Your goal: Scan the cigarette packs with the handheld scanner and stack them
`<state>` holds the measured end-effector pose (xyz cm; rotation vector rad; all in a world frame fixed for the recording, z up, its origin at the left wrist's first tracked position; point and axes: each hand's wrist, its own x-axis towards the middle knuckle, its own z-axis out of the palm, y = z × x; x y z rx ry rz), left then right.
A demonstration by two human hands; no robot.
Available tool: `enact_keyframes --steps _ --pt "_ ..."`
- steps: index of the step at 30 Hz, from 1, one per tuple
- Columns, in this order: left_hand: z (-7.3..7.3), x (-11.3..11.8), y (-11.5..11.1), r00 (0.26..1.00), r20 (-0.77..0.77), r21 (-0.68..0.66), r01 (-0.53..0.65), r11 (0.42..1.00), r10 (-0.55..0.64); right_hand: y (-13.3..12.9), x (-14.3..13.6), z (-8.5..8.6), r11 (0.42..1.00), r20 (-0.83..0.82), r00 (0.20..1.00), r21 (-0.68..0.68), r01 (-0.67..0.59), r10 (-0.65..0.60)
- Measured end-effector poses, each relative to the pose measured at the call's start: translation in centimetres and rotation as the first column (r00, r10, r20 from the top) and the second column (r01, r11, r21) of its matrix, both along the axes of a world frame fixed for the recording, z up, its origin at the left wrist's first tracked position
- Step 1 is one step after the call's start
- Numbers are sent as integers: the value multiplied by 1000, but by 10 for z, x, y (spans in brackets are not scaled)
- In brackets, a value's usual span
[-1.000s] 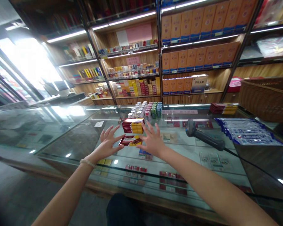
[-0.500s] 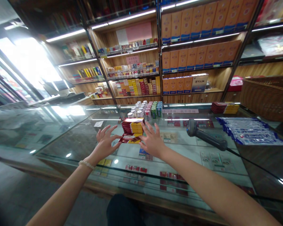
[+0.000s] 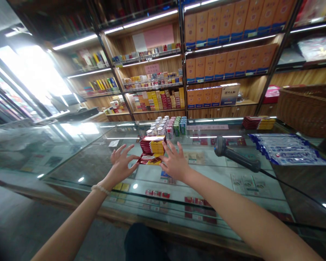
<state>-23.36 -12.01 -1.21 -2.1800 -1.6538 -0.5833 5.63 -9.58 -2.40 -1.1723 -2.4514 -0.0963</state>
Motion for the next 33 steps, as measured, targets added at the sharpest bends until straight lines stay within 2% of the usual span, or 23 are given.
enact_keyframes --steps 5,9,14,21,25,33 --pt "2 1 -1 1000 -14 18 -11 1000 12 -1 1 0 999 -23 1000 31 12 -11" --pt "4 -3 3 998 -56 77 24 997 -19 3 5 -1 999 -8 1000 42 16 -15" --pt "10 6 10 992 -109 98 67 993 -56 14 26 7 996 14 999 76 36 -37" --pt "9 64 22 998 -61 134 42 990 -34 21 64 16 985 31 989 103 139 -143" --pt "9 100 30 996 -53 115 75 991 -69 21 84 18 977 37 981 107 184 -189" --pt "30 177 54 987 18 126 153 980 -157 20 147 42 936 -1 954 189 295 -301"
